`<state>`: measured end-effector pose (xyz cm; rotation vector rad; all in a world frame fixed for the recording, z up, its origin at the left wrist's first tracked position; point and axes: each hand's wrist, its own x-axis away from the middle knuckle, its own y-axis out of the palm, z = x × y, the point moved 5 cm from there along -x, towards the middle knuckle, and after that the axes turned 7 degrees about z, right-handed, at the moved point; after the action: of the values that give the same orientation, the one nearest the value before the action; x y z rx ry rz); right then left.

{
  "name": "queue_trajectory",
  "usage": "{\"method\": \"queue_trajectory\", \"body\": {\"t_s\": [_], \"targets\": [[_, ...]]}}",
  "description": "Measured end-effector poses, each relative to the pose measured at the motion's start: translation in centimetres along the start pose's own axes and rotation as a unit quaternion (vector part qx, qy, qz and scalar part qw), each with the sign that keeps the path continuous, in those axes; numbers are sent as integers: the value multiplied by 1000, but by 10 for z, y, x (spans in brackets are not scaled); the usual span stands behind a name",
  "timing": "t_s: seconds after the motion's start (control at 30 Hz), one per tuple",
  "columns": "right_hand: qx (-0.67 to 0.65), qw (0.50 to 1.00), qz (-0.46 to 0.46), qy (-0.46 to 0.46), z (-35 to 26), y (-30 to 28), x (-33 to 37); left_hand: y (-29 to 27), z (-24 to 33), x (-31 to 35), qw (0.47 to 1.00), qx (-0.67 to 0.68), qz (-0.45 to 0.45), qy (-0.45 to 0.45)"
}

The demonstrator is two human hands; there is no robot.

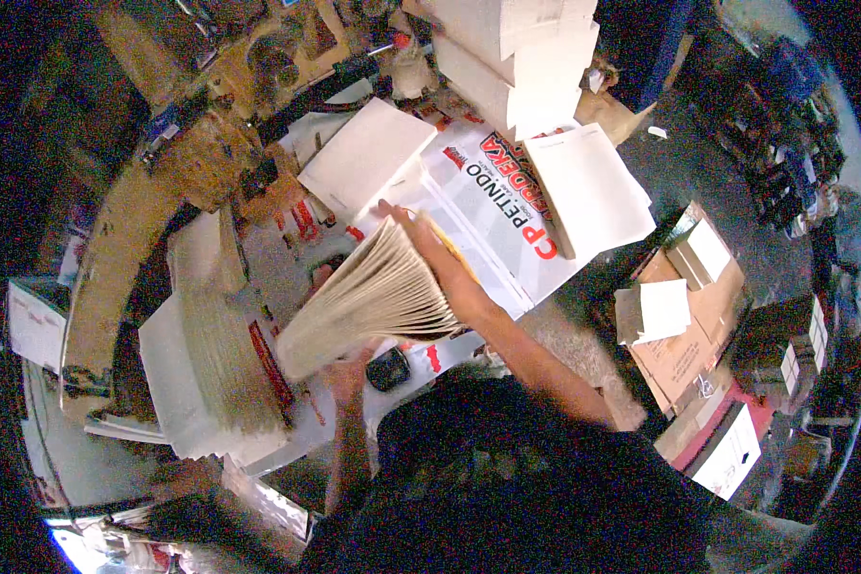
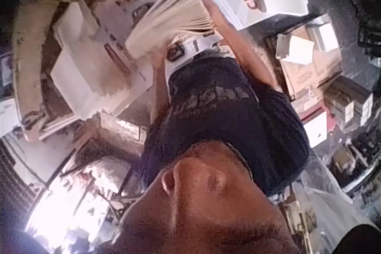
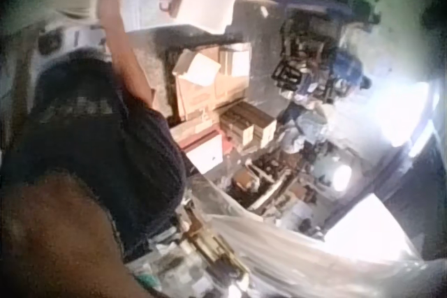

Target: The person folds paper sheets along pre-scored lines to form small boxes, checking the alignment by hand and stacking the completed boxes on a nearby pile.

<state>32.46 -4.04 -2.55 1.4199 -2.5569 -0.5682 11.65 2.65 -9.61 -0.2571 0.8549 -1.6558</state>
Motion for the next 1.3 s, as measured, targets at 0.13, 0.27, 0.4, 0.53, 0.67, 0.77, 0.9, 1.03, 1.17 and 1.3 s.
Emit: {"method": "queue_trajectory", "body": {"t_s": [0.13, 0.27, 0.4, 0.53, 0.67, 0.77, 0.9, 1.03, 1.17, 1.3], "targets": [[-73, 990, -77, 93, -8, 0, -5, -20, 56, -26, 960, 280, 17, 31], [38, 996, 58, 49, 43, -49, -29, -20, 65, -43, 953, 257, 162, -13], [238, 965, 95, 61, 23, -29, -15, -38, 115, -39, 962, 180, 207, 9], [336, 920, 136, -152, -17, 35, 17, -30, 116, -23, 950, 158, 235, 134], [266, 949, 112, -124, -32, 35, 35, -69, 120, -17, 974, 69, 217, 20], [296, 947, 85, -94, -43, 34, 46, -83, 93, -15, 938, 299, 173, 37], [272, 948, -10, -164, -15, 39, 37, -42, 62, -15, 942, 310, 94, -88], [279, 958, 1, -67, -1, 33, 38, -40, 53, -7, 908, 372, 118, -153], [363, 890, -12, -277, -25, 24, 54, -51, 12, 29, 925, 335, 115, -137], [295, 933, -115, -173, 30, 6, 65, -6, -85, 56, 933, 335, -32, -126]]}}
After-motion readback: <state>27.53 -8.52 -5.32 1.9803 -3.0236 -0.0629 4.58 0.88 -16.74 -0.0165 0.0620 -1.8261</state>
